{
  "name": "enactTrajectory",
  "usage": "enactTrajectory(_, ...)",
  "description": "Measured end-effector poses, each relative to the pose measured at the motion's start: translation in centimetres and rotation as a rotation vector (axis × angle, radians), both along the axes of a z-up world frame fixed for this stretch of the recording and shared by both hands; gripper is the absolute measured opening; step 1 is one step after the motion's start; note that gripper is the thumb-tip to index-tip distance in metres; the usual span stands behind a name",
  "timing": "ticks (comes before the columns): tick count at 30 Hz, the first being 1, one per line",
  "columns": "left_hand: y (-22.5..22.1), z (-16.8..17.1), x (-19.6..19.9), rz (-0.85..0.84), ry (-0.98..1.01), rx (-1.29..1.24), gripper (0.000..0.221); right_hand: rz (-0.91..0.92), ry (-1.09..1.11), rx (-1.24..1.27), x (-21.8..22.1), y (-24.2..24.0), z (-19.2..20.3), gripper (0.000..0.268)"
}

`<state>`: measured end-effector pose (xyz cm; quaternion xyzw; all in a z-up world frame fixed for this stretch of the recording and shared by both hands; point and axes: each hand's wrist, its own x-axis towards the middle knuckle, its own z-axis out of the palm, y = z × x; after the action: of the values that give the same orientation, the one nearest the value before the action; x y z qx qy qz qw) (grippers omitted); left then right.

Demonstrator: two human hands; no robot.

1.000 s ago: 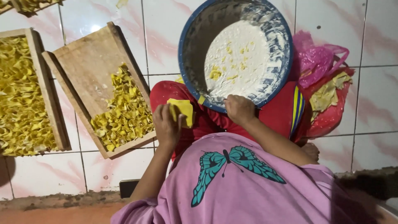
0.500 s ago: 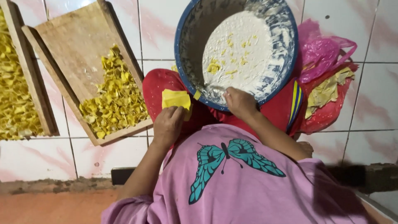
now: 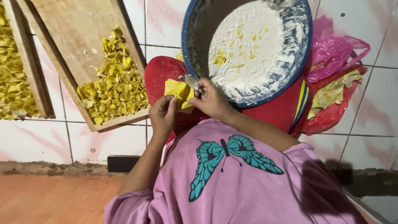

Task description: Filling small yellow dough wrappers with a white paste using a fork and folding them into snacks.

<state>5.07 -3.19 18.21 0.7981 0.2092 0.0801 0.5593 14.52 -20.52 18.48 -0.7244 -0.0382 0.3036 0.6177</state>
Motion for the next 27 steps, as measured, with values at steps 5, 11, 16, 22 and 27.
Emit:
enactTrajectory(5,1.0,-0.3,0.0,0.162,-0.078,-0.136,0.01,0.052,-0.04,-0.052,-0.6,1.9,-2.6,0.041)
enactTrajectory(11,2.7,0.7,0.0,0.342,-0.214,-0.224,0.008,0.062,-0.09,-0.155,-1.1,0.8,-2.7,0.046)
enactTrajectory(16,0.3,-0.9,-0.2,0.031,-0.087,0.023,0.003,-0.024,-0.208,-0.07,-1.4,1.1,-3.4,0.034)
enactTrajectory(22,-0.2,-0.3,0.1,-0.107,-0.041,0.211,0.006,-0.035,0.014,0.178,-1.0,1.8,-1.2,0.033)
enactTrajectory(27,-0.2,0.0,0.1,-0.077,-0.022,0.169,0.004,-0.008,-0.018,0.09,-1.0,1.5,-2.4,0.033)
